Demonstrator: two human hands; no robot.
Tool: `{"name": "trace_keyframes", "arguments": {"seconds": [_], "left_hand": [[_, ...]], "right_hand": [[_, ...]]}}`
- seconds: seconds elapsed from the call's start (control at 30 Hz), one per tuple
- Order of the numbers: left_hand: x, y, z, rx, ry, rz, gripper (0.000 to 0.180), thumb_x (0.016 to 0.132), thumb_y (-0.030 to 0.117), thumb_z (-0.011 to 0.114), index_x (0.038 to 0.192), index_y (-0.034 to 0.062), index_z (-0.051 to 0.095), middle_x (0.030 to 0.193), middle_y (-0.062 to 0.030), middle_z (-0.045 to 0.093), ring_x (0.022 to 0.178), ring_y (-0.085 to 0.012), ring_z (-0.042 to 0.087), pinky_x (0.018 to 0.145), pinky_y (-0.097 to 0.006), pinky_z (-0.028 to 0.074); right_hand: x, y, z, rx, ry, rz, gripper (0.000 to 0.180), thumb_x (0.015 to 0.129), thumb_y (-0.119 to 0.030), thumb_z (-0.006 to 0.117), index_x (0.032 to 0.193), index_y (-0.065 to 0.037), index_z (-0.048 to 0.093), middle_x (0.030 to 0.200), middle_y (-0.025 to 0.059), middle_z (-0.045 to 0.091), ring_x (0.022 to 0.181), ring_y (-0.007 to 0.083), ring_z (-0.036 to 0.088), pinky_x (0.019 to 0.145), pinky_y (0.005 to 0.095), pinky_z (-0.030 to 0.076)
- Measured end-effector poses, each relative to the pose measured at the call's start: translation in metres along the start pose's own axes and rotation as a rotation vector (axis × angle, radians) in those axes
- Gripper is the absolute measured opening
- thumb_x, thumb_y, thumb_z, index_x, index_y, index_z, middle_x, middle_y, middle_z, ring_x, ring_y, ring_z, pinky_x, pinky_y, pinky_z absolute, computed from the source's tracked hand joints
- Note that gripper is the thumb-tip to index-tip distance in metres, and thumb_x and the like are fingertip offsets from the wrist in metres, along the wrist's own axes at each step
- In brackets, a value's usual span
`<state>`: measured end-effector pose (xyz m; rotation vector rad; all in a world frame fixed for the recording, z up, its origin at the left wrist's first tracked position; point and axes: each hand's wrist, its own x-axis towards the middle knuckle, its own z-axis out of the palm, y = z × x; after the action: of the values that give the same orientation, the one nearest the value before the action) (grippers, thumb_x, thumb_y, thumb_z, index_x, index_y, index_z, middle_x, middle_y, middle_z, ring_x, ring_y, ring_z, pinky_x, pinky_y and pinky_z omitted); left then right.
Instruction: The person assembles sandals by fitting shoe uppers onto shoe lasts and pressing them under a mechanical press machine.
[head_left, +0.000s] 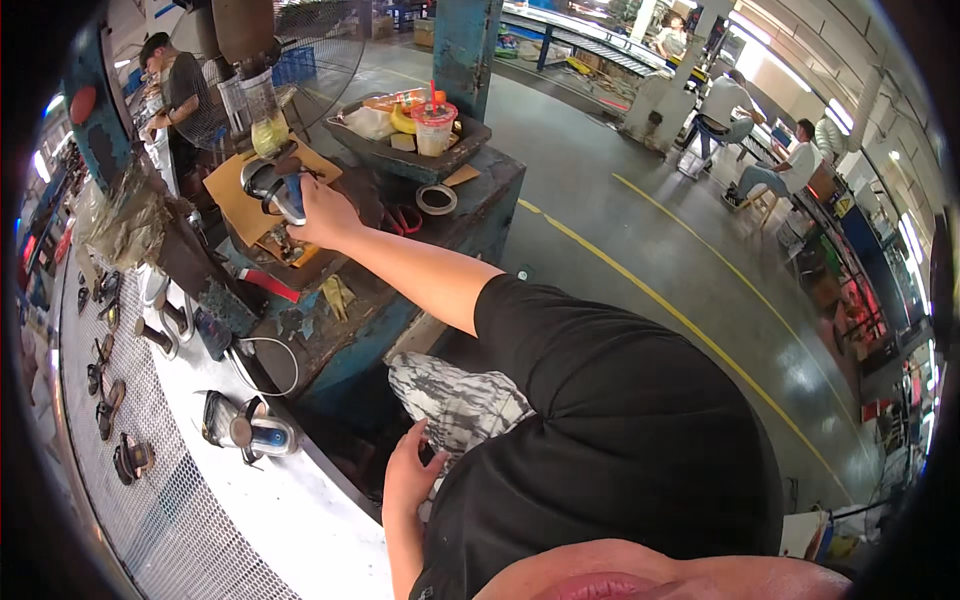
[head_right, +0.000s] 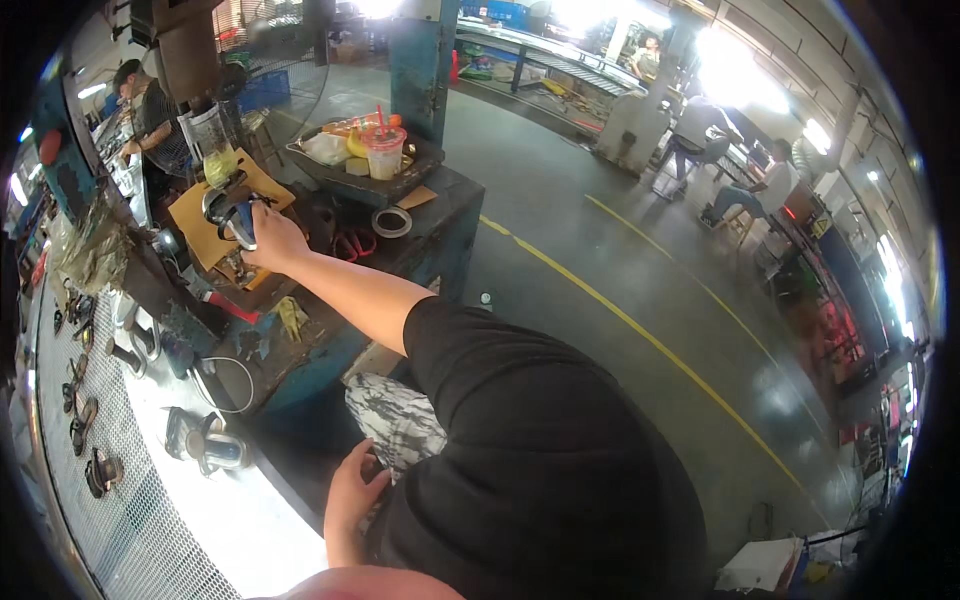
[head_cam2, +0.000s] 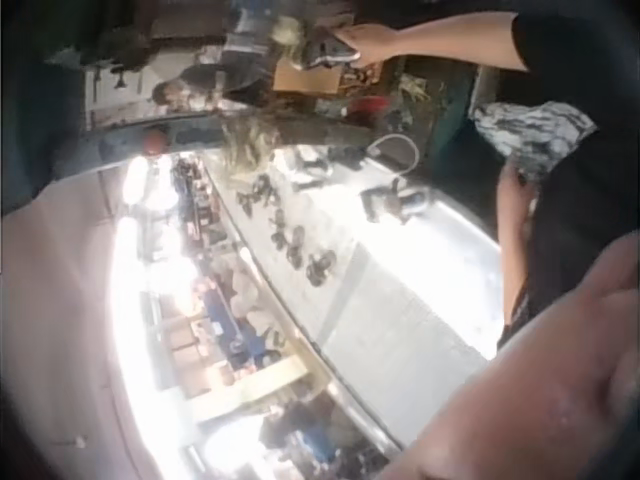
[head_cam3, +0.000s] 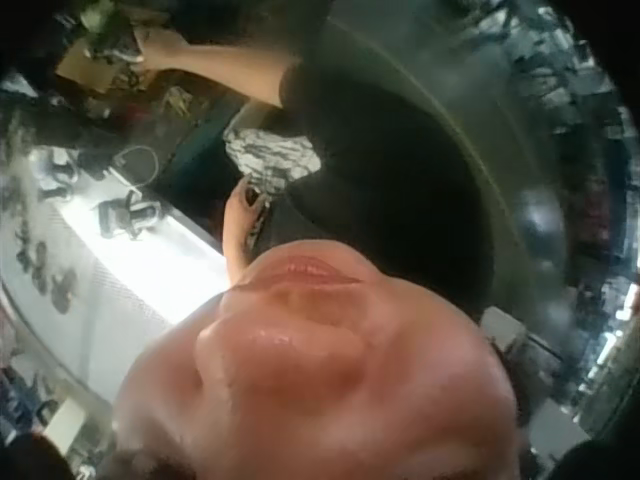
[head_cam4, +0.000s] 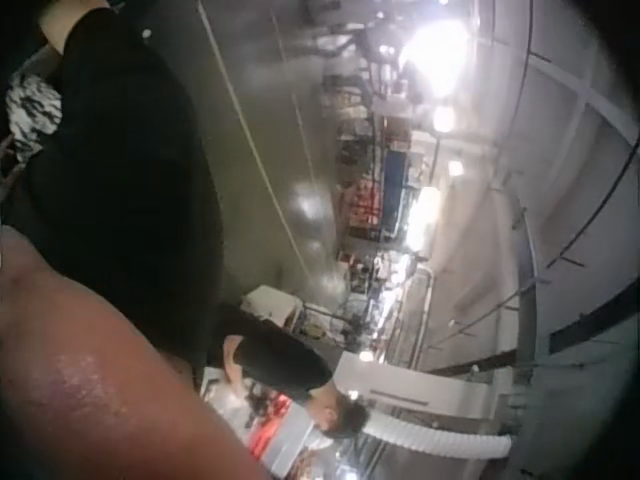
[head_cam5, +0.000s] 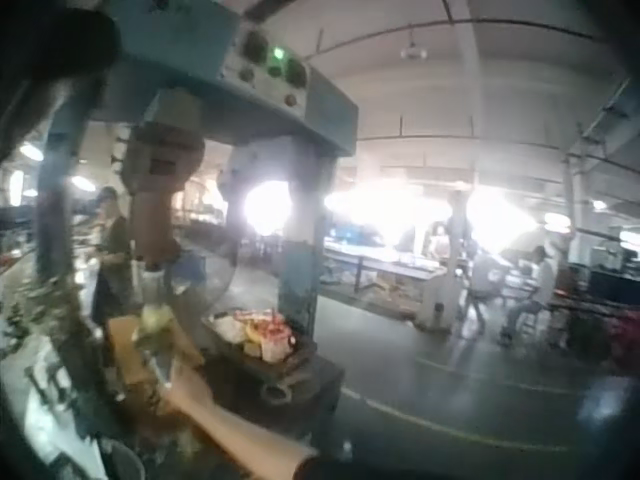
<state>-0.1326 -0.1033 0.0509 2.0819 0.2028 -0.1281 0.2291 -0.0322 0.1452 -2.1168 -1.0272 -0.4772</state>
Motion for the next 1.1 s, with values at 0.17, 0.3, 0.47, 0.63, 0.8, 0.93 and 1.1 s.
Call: {"name": "trace_keyframes", "arguments": {"seconds": [0.17, 0.3, 0.47, 0.63, 0.8, 0.93, 1.1], "left_hand": [[0.005, -0.002, 0.002, -0.001, 0.011, -0.016, 0.062, 0.074, 0.015, 0.075, 0.131, 0.0056, 0.051, 0.107, -0.0182, 0.065, 0.101, -0.0293, 0.062, 0.087, -0.037, 0.048], [0.003, -0.002, 0.0, -0.013, 0.01, -0.038, 0.061, 0.074, 0.014, 0.074, 0.13, 0.005, 0.051, 0.108, -0.0181, 0.063, 0.099, -0.0303, 0.061, 0.087, -0.037, 0.048], [-0.004, -0.005, -0.006, -0.066, 0.016, -0.001, 0.061, 0.073, 0.016, 0.073, 0.129, 0.0044, 0.05, 0.111, -0.021, 0.06, 0.101, -0.0345, 0.059, 0.087, -0.039, 0.047], [-0.004, -0.012, -0.007, 0.007, 0.009, 0.014, 0.061, 0.076, 0.02, 0.072, 0.131, 0.006, 0.05, 0.113, -0.0204, 0.061, 0.105, -0.0336, 0.059, 0.09, -0.039, 0.047], [-0.007, -0.013, -0.005, -0.046, 0.037, 0.048, 0.059, 0.077, 0.02, 0.07, 0.13, 0.0045, 0.05, 0.115, -0.0213, 0.06, 0.106, -0.0349, 0.059, 0.09, -0.04, 0.047], [-0.002, -0.012, -0.004, -0.048, 0.036, 0.045, 0.059, 0.077, 0.019, 0.071, 0.13, 0.0044, 0.05, 0.114, -0.0214, 0.061, 0.106, -0.0343, 0.059, 0.09, -0.039, 0.047], [-0.002, -0.012, -0.004, -0.04, 0.013, 0.023, 0.061, 0.077, 0.02, 0.072, 0.131, 0.0048, 0.05, 0.113, -0.0223, 0.061, 0.105, -0.0346, 0.06, 0.09, -0.04, 0.047]], "right_hand": [[0.002, -0.002, -0.007, -0.013, -0.047, 0.047, 0.077, 0.066, -0.032, 0.077, 0.122, 0.003, 0.037, 0.108, 0.0221, 0.058, 0.1, 0.0367, 0.059, 0.084, 0.0432, 0.049], [0.004, -0.007, 0.0, 0.006, -0.038, 0.014, 0.074, 0.067, -0.032, 0.077, 0.119, 0.003, 0.039, 0.105, 0.0226, 0.059, 0.098, 0.0379, 0.06, 0.083, 0.0442, 0.05], [0.003, -0.009, 0.0, -0.061, -0.088, 0.102, 0.066, 0.066, -0.032, 0.078, 0.114, 0.0, 0.046, 0.104, 0.0211, 0.061, 0.097, 0.0386, 0.06, 0.081, 0.0469, 0.049], [0.006, -0.001, 0.0, -0.068, -0.14, 0.108, 0.082, 0.07, -0.034, 0.076, 0.129, 0.003, 0.033, 0.123, 0.0253, 0.051, 0.112, 0.0382, 0.054, 0.091, 0.0438, 0.046], [0.006, -0.011, 0.004, -0.069, -0.171, 0.115, 0.082, 0.071, -0.037, 0.075, 0.129, 0.003, 0.033, 0.124, 0.024, 0.051, 0.112, 0.0376, 0.054, 0.092, 0.0433, 0.046], [0.01, -0.009, -0.005, -0.015, -0.13, 0.094, 0.08, 0.071, -0.039, 0.075, 0.129, 0.001, 0.036, 0.122, 0.0233, 0.054, 0.111, 0.037, 0.055, 0.091, 0.0431, 0.046], [0.022, -0.005, -0.01, 0.238, 0.08, 0.028, 0.064, 0.074, -0.035, 0.074, 0.12, 0.0, 0.046, 0.114, 0.0215, 0.059, 0.109, 0.0352, 0.058, 0.091, 0.0405, 0.045]]}}
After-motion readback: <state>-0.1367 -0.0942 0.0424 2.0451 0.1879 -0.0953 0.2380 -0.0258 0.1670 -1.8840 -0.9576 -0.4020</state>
